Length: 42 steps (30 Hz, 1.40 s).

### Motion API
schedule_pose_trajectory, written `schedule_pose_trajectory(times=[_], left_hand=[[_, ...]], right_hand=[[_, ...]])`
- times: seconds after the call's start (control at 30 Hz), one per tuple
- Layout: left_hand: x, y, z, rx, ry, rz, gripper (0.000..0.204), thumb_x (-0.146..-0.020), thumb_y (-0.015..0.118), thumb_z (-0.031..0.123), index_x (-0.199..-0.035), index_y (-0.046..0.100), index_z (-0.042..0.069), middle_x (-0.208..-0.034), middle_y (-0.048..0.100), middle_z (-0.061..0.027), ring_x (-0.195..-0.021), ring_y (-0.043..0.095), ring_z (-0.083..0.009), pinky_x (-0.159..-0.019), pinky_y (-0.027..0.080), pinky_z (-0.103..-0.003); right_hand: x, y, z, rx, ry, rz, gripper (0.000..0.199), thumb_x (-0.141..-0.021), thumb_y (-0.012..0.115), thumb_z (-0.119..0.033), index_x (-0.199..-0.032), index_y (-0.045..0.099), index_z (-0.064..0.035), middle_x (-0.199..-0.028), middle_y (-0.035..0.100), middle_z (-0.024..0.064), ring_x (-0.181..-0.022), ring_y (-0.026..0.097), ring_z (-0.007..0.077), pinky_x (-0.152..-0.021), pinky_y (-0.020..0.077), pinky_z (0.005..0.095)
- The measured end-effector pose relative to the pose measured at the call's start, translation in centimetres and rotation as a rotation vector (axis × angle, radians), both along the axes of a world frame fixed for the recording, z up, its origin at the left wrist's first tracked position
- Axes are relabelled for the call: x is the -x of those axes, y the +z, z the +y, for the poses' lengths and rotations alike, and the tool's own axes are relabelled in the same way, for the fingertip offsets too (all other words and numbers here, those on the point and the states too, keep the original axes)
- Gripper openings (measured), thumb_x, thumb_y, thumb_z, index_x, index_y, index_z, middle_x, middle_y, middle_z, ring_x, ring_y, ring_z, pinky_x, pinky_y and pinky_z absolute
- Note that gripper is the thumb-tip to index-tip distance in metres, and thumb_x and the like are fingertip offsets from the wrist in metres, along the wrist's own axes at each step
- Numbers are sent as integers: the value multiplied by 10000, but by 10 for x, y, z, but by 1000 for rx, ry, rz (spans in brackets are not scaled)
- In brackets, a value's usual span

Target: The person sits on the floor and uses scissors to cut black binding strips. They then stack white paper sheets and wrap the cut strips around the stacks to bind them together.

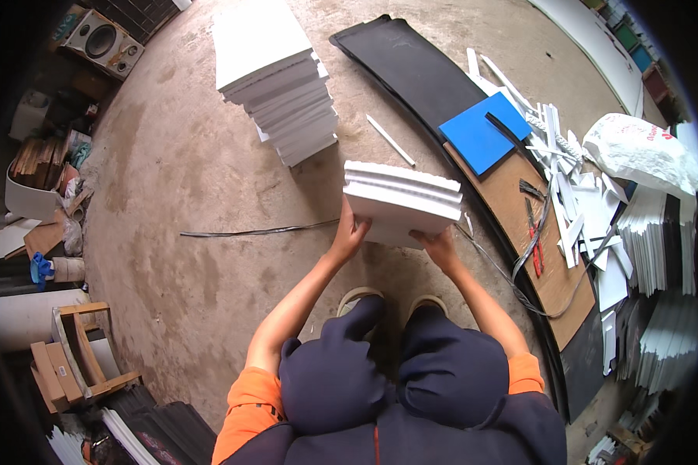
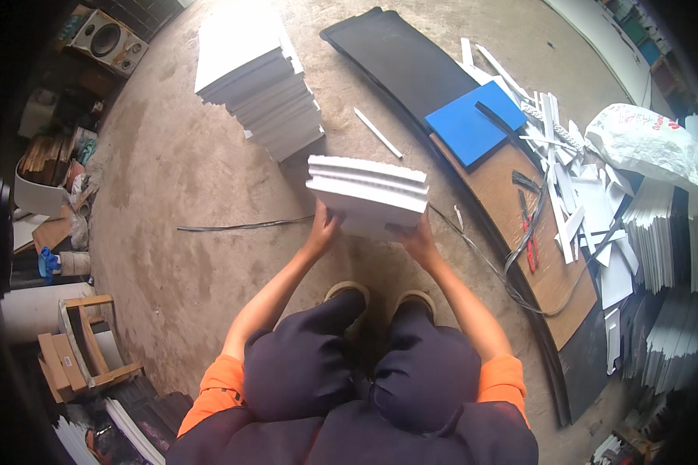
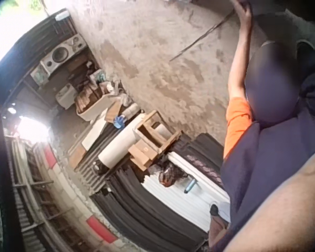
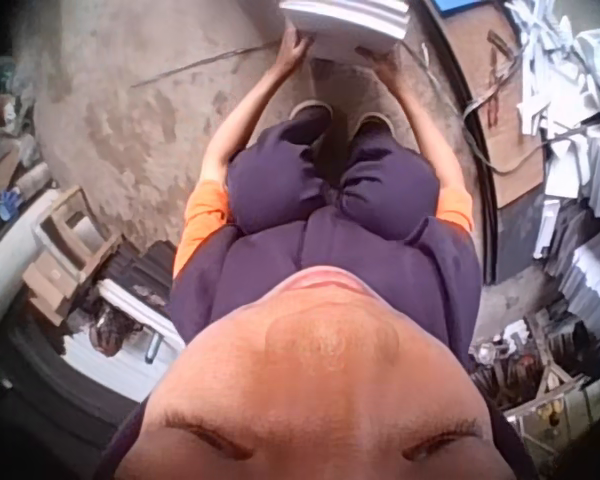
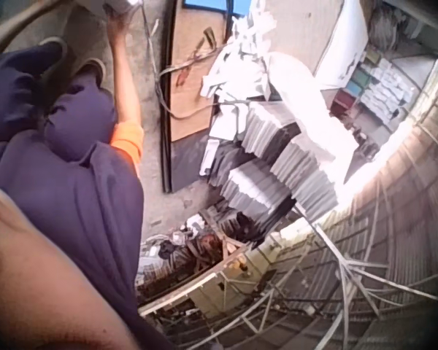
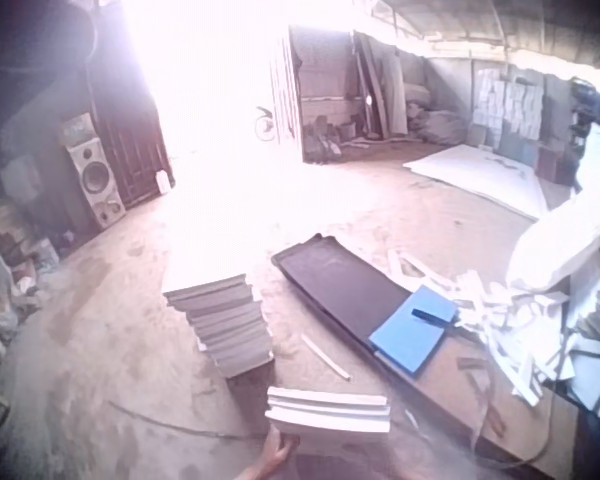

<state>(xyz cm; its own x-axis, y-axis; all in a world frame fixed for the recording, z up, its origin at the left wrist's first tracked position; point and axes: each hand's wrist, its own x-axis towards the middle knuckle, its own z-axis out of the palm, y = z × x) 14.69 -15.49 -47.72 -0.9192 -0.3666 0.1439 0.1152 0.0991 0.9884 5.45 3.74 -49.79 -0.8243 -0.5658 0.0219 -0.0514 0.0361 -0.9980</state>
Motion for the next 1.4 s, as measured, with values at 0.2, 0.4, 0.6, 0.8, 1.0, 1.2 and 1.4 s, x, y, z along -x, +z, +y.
schedule_pose_trajectory(times=[0.2,0.4,0.6,0.8,1.0,1.2,1.4], left_hand=[[-9,-25,1,272,-82,-37,654,-724,480,73,-1295,169,1,-1245,331,-202,-1172,326,-300,-989,231,-361],[51,-3,-21,-93,27,-228,742,-753,552,135,-1330,103,4,-1243,334,-223,-1169,347,-279,-971,278,-355],[71,-77,-27,-117,38,-334,733,-756,562,160,-1327,139,-19,-1264,313,-230,-1141,364,-302,-956,297,-358],[58,-111,-15,410,128,-499,728,-764,562,191,-1332,149,2,-1342,219,-184,-1205,204,-316,-1008,149,-397],[54,-111,-18,436,153,-566,699,-780,568,254,-1316,198,3,-1328,258,-191,-1190,229,-313,-1009,140,-404],[34,-20,-103,392,715,-250,539,-827,523,253,-1257,325,-2,-1180,398,-197,-1131,341,-313,-975,233,-415],[56,146,-198,172,848,-46,464,-901,393,272,-1267,335,-6,-1189,396,-190,-1127,385,-302,-939,330,-384]], right_hand=[[-6,-9,12,-150,58,42,356,-689,698,-58,-1009,547,-15,-943,574,75,-899,537,187,-761,432,304],[46,6,-27,-198,-8,-126,638,-768,633,-256,-1224,280,18,-1118,467,170,-1020,484,237,-848,413,323],[80,-49,-49,-424,-16,-273,602,-797,595,-363,-1177,358,39,-1135,437,205,-1063,429,298,-903,360,383],[61,-87,-47,-748,-131,210,719,-753,626,-299,-1291,264,12,-1234,253,234,-1100,265,376,-955,241,453],[58,-80,-51,-798,-151,220,790,-729,649,-313,-1298,233,45,-1191,251,250,-1091,261,379,-935,247,474],[118,18,-100,-479,-157,394,615,-809,567,-327,-1255,345,33,-1164,372,212,-1023,451,300,-911,346,350],[150,171,-237,-131,50,338,504,-848,518,-301,-1225,406,16,-1083,561,166,-1020,528,198,-853,401,267]])
